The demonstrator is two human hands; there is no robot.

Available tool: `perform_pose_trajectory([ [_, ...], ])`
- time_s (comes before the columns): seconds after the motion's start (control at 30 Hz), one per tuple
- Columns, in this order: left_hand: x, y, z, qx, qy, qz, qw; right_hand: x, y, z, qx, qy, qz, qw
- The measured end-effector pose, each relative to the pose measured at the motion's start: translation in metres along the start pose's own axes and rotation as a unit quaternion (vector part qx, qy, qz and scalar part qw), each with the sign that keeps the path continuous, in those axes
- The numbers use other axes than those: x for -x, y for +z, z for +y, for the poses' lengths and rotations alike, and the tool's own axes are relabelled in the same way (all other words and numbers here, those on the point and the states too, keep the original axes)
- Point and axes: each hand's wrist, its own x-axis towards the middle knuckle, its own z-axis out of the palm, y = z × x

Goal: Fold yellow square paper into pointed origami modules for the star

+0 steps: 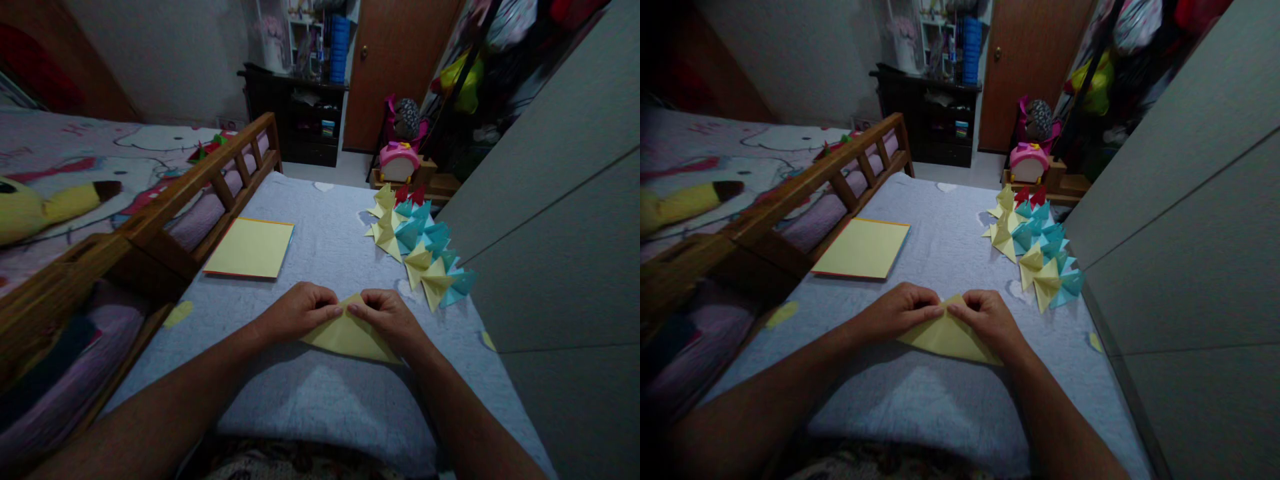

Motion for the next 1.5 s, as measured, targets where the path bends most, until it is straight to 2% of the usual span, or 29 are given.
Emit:
perform_pose_trajectory([
  [0.17, -0.001, -0.002, -0.001, 0.02, -0.01, 0.028, 0.999, -0.001, -0.002, 0.001, -0.04, -0.003, 0.004, 0.999],
  [0.33, -0.001, -0.003, 0.001, 0.0, -0.014, 0.048, 0.999, -0.002, -0.003, 0.004, -0.028, -0.01, 0.011, 1.0],
  [0.5, -0.005, -0.003, 0.0, -0.102, -0.004, 0.075, 0.992, -0.004, -0.001, 0.003, 0.107, -0.082, 0.054, 0.989],
  [0.63, -0.008, -0.002, -0.002, -0.165, 0.004, 0.082, 0.983, -0.007, -0.002, 0.006, 0.226, -0.142, 0.105, 0.958],
  [0.8, -0.014, -0.003, -0.007, -0.195, 0.0, 0.093, 0.977, -0.009, -0.001, 0.015, 0.293, -0.178, 0.147, 0.928],
  [0.87, -0.017, -0.005, -0.01, -0.209, -0.001, 0.111, 0.972, -0.007, 0.001, 0.015, 0.324, -0.218, 0.202, 0.898],
  [0.97, -0.023, -0.006, -0.015, -0.223, -0.007, 0.137, 0.965, -0.001, 0.007, 0.011, 0.373, -0.296, 0.267, 0.838],
  [1.03, -0.027, -0.007, -0.017, -0.231, -0.011, 0.143, 0.962, 0.004, 0.012, 0.008, 0.397, -0.343, 0.238, 0.817],
  [1.13, -0.03, -0.006, -0.018, -0.255, -0.021, 0.147, 0.955, 0.008, 0.021, 0.006, 0.419, -0.376, 0.138, 0.815],
  [1.27, -0.032, -0.006, -0.019, -0.312, -0.043, 0.155, 0.936, 0.008, 0.028, 0.009, 0.451, -0.332, 0.073, 0.825],
  [1.5, -0.032, -0.006, -0.017, -0.344, -0.056, 0.162, 0.923, 0.008, 0.03, 0.009, 0.472, -0.302, 0.039, 0.828],
])
